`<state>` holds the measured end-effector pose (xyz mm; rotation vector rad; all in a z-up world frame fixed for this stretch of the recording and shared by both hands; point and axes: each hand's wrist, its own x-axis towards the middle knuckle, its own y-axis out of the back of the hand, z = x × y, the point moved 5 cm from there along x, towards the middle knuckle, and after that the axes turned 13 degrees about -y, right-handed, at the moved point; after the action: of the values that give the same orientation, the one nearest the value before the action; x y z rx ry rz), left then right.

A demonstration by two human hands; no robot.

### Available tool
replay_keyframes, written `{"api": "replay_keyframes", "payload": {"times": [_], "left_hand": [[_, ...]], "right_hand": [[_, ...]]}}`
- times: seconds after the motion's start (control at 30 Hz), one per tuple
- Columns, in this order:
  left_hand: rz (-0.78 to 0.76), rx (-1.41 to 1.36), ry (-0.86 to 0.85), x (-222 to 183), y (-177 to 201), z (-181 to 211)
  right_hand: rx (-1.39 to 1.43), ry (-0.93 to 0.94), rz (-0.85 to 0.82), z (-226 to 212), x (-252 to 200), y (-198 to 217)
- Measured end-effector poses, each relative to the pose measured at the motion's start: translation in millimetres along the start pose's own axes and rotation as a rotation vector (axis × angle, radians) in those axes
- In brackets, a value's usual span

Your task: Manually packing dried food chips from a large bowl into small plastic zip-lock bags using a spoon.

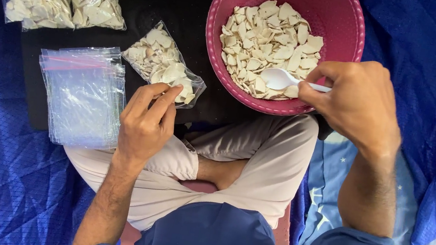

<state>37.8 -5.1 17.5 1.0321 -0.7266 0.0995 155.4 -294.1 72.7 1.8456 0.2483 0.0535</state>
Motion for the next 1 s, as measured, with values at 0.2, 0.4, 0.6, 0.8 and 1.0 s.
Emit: {"api": "replay_keyframes", "payload": {"times": [0.2, 0.4, 0.6, 0.8, 1.0], "left_hand": [[-0.003, 0.008, 0.006, 0, -1, -2], [-0.009, 0.021, -0.006, 2, -4, -3], [-0.005, 0.031, -0.004, 8, -3, 0], [-0.006, 0.033, -0.001, 8, -5, -1], [-0.012, 0.023, 0.004, 8, -4, -1]], "right_hand": [[0.238, -0.01, -0.112, -4, 6, -1], [0.331, -0.049, -0.094, 3, 7, 0], [0.359, -0.024, -0.115, 2, 8, 0], [0.234, 0.082, -0.034, -10, 3, 4], [0.237, 0.069, -0.048, -14, 5, 2]]}}
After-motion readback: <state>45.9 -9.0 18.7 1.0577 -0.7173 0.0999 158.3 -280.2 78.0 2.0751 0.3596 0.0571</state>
